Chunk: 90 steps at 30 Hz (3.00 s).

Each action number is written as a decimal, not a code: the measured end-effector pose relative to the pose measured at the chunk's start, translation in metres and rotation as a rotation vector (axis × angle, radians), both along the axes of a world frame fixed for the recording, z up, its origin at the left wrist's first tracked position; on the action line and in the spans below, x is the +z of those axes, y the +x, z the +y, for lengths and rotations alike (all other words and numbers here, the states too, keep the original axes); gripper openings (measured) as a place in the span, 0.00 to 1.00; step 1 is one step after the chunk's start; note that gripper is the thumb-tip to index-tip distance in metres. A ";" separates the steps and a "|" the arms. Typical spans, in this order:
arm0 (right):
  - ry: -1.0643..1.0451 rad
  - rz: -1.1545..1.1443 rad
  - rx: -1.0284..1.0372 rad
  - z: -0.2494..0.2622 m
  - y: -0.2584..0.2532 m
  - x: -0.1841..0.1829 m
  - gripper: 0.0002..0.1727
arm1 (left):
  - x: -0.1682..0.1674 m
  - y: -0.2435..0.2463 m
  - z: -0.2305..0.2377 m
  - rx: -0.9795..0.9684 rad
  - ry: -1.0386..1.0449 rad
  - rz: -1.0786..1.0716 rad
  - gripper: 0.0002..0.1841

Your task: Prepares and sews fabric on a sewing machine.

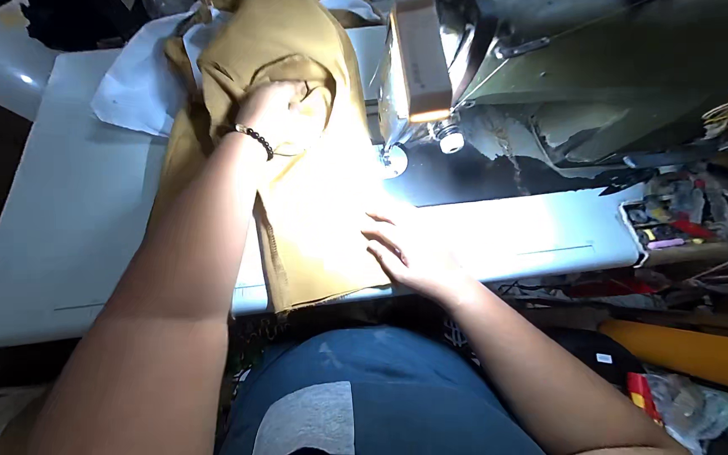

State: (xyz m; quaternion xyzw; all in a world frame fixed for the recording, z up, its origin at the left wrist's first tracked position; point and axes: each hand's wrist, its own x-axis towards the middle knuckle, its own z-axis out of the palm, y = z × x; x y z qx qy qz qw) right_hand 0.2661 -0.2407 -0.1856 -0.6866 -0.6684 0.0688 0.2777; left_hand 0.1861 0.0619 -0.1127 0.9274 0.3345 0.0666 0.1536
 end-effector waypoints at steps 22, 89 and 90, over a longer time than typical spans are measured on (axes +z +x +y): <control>0.113 -0.107 0.189 0.013 -0.076 0.026 0.16 | -0.008 -0.163 -0.191 -0.186 0.128 -0.068 0.06; -0.020 -0.502 0.150 0.035 0.020 0.041 0.10 | 0.001 -0.109 -0.151 -0.296 0.268 0.453 0.26; 0.026 -0.513 0.149 0.028 0.017 0.034 0.09 | -0.004 -0.111 -0.162 -0.300 0.289 0.485 0.27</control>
